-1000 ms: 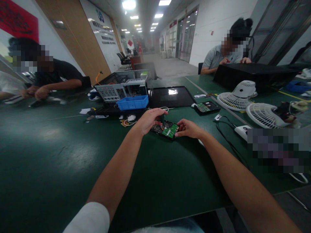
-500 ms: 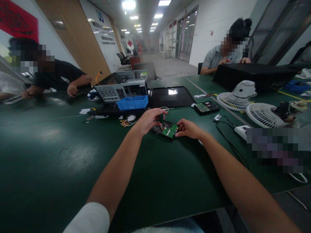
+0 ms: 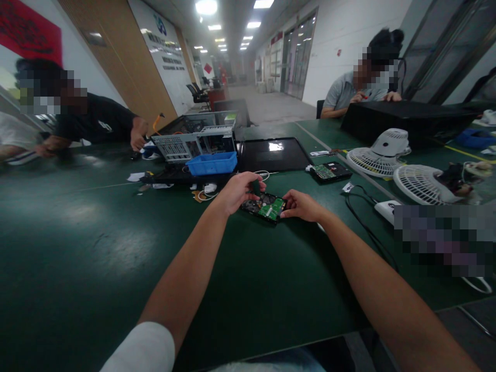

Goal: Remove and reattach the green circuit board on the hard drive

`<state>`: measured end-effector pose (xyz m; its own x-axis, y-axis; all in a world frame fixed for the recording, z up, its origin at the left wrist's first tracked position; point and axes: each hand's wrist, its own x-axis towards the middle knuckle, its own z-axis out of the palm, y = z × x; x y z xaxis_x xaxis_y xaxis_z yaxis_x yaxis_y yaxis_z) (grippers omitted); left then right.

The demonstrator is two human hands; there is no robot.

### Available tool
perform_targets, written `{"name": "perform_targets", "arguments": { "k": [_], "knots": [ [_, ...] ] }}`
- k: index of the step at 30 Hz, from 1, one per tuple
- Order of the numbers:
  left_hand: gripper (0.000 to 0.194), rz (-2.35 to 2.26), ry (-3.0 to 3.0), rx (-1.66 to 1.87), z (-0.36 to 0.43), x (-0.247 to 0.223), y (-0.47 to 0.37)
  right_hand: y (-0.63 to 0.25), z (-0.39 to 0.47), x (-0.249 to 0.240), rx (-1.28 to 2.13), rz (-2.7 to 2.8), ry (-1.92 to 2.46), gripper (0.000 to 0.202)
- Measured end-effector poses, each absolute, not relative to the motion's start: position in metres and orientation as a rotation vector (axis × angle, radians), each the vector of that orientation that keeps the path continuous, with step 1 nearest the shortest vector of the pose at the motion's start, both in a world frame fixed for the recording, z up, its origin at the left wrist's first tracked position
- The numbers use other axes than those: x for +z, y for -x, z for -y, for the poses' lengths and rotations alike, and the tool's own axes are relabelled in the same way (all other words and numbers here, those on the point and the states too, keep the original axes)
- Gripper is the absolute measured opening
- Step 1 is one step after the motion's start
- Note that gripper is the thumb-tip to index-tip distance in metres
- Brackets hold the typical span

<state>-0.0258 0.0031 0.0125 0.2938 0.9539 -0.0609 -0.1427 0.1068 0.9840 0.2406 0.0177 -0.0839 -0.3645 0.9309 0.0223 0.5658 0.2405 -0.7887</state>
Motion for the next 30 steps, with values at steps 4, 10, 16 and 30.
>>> {"name": "perform_targets", "arguments": {
  "k": [4, 10, 16, 30],
  "knots": [
    [0.024, -0.879, -1.17, 0.988, -0.001, 0.0138, 0.025, -0.2407, -0.0183, -0.0847, 0.974, 2.028, 1.364, 0.065],
    [0.023, -0.848, -1.191, 0.997, -0.0019, 0.0117, 0.0239, -0.2412, -0.0196, -0.0858, 0.977, 2.028, 1.336, 0.067],
    [0.027, -0.858, -1.237, 1.001, -0.0033, 0.0101, 0.0235, -0.2421, -0.0201, -0.0862, 0.969, 2.039, 1.329, 0.066],
    [0.031, -0.854, -1.209, 0.982, 0.0018, 0.0149, 0.0255, -0.2419, -0.0186, -0.0853, 0.99, 2.023, 1.314, 0.065]
  ]
}}
